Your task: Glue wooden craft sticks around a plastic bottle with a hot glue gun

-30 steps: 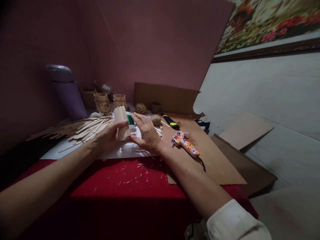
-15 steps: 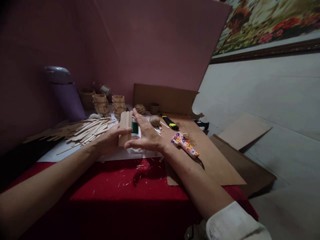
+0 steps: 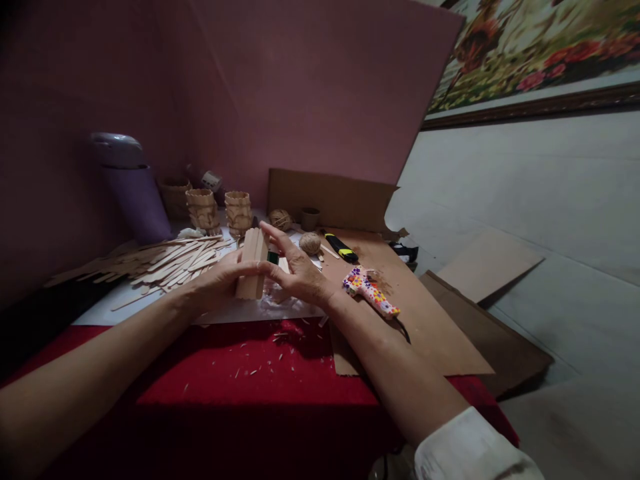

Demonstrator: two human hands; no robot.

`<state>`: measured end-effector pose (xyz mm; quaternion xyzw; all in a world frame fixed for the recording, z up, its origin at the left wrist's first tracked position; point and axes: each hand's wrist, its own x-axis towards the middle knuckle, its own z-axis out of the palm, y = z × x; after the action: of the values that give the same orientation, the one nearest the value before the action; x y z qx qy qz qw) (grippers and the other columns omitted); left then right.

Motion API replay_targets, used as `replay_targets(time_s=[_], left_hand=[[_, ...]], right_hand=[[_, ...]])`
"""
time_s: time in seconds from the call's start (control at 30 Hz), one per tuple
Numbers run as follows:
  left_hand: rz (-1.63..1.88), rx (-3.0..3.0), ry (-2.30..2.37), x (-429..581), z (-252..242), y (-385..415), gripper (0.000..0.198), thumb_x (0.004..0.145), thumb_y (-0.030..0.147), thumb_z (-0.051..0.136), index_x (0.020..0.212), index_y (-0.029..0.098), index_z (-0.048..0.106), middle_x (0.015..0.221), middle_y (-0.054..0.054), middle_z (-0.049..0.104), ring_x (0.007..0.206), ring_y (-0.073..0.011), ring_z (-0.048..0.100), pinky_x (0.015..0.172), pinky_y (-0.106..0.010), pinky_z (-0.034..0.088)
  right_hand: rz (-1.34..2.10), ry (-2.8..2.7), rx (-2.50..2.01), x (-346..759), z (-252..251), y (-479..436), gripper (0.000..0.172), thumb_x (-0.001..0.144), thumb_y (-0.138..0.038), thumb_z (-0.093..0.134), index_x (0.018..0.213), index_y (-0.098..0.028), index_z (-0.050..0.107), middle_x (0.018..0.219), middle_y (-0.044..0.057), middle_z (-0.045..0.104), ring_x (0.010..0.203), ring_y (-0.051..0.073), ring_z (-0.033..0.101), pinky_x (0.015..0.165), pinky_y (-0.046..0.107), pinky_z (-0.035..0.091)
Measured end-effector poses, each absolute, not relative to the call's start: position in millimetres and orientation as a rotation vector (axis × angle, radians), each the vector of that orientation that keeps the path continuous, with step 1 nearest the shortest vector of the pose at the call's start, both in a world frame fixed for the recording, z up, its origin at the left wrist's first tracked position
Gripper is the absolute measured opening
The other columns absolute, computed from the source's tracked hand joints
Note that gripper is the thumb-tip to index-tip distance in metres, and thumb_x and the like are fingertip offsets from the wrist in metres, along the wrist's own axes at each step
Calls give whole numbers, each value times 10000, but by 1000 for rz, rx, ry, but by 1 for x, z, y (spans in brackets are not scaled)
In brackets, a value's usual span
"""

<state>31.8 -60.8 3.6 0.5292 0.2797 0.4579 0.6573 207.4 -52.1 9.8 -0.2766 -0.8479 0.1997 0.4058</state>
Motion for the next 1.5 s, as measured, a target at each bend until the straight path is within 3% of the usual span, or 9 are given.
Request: replay_targets(time_s=[0.13,0.37,0.87,1.03,1.23,1.37,1.5], left_hand=[[1036,1280,659,30,4,-60,664,659,302,823,1252,194,544,979,-86,662,715,-182,643,599,-289,534],[1061,1336,722,30,6,-63,698,645,334,818,1269,183,544,1056,-102,636,790,-204,634,633,-313,532],[1109,1320,803,30,3,-61,635,624,339,840,1173,191,560,925,-52,650,702,-174,610,594,-291,499],[1122,1316,778,31,1,-58,646,612,342,848,1177,185,575,914,-58,656,717,-187,623,606,-299,505],[1368,1338,824,25,2,-44,686,546,359,878,1116,173,545,958,-53,643,798,-197,617,671,-312,502],[1511,1463,936,22,-1,-35,736,431,295,914,1047,178,528,967,-41,632,876,-208,599,727,-313,488],[1441,1546,1043,24,-8,-32,762,411,291,906,1045,174,501,983,-50,617,877,-211,580,706,-312,471]], right_hand=[[539,-2096,-690,206,10,-52,836,867,-682,537,1539,-267,263,1553,137,406,1388,309,448,1107,531,416],[582,-2055,-621,204,12,-52,735,856,-607,620,1452,-251,379,1458,142,505,1326,301,508,1091,523,423],[588,-2032,-577,200,7,-49,678,878,-560,617,1439,-255,390,1455,133,499,1338,288,498,1129,530,398],[560,-2053,-609,200,8,-48,717,880,-596,588,1475,-260,370,1494,128,469,1354,294,478,1126,531,397],[505,-1980,-709,205,4,-44,870,851,-690,552,1559,-321,208,1519,128,448,1397,314,423,1094,563,403],[507,-1907,-776,209,-4,-40,923,811,-731,569,1552,-285,245,1470,154,493,1356,315,466,1073,553,420],[521,-1935,-785,209,-8,-42,897,810,-717,583,1532,-263,303,1430,154,530,1326,318,490,1061,551,430]])
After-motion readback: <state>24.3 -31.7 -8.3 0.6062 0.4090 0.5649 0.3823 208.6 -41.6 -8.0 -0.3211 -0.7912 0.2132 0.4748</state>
